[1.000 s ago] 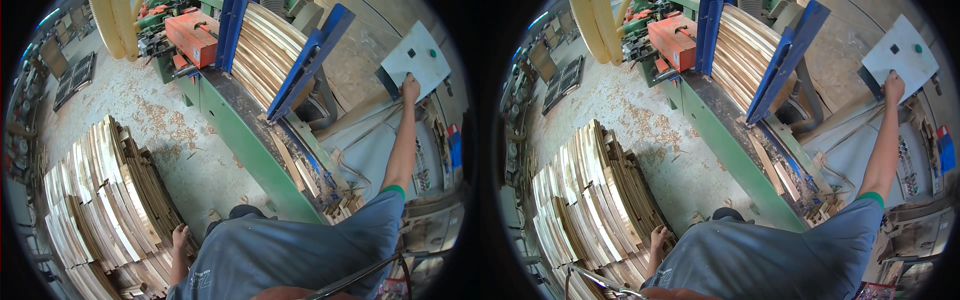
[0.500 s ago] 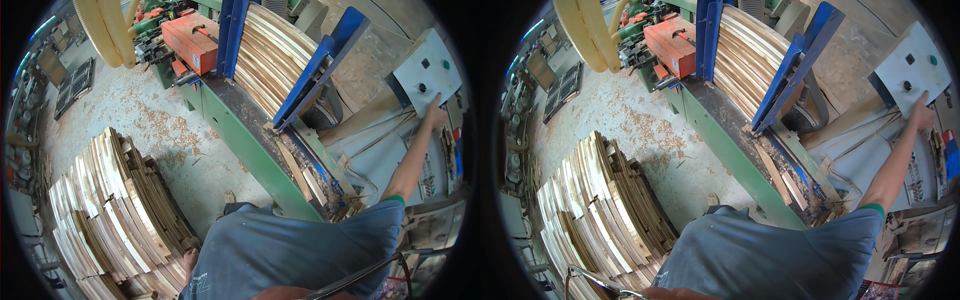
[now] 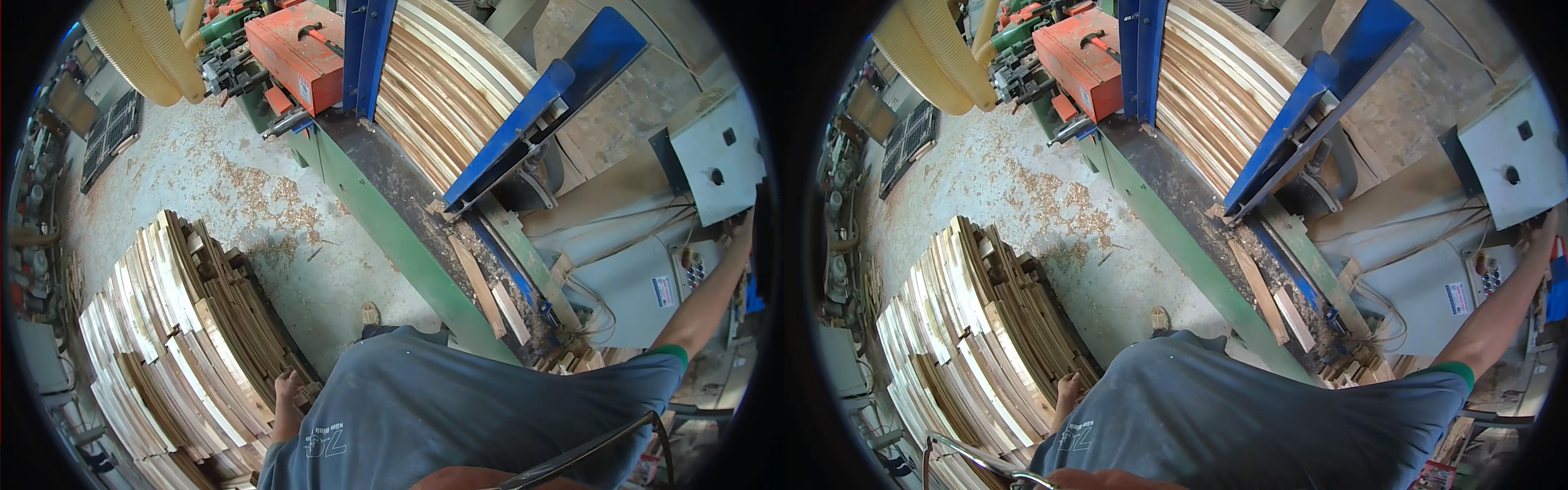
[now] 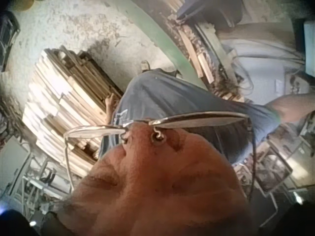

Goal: The person repeatedly picks up stacks of wooden slats from a pile, aligns them by hand, and loads them into a woodworking machine before operating the control panel.

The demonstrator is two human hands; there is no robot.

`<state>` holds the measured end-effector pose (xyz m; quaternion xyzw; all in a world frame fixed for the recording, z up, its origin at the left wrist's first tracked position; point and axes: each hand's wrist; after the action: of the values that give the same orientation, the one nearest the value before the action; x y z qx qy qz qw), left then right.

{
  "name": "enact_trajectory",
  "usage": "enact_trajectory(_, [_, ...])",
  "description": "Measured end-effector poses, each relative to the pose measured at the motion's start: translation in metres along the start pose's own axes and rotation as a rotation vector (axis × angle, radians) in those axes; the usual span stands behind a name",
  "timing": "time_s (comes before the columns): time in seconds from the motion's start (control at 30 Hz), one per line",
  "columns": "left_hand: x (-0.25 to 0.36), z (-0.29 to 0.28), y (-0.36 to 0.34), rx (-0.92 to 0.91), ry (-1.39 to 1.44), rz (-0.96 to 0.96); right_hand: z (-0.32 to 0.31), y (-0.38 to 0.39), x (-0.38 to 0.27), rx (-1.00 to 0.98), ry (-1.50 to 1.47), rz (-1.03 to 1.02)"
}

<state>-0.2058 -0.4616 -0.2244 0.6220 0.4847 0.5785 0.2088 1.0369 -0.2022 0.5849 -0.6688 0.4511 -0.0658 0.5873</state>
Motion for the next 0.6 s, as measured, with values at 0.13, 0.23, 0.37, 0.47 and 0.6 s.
enact_trajectory(0.13, [0.013, 0.009, -0.010, 0.002, 0.000, 0.053, 0.003, 0.010, -0.018, 0.038, 0.009, -0.016])
enact_trajectory(0.23, [0.023, 0.024, -0.029, -0.057, 0.042, 0.096, -0.054, 0.030, -0.015, 0.113, 0.035, -0.003])
enact_trajectory(0.37, [0.012, 0.022, -0.009, -0.012, 0.005, 0.025, -0.075, 0.135, -0.085, 0.121, 0.041, -0.021])
enact_trajectory(0.47, [0.007, 0.019, -0.015, -0.038, 0.019, 0.015, -0.161, 0.249, -0.173, 0.173, 0.046, -0.038])
enact_trajectory(0.6, [-0.024, 0.008, -0.020, -0.138, 0.087, 0.070, -0.163, 0.310, -0.201, -0.098, 0.105, -0.358])
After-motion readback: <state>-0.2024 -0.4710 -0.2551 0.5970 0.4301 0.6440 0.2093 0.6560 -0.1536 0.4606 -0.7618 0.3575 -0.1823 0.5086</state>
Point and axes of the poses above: each hand's wrist, its own y-axis away from the middle knuckle, its own z-axis out of the palm, x = y × z, and after that the axes turned 10 degrees about y, right-handed
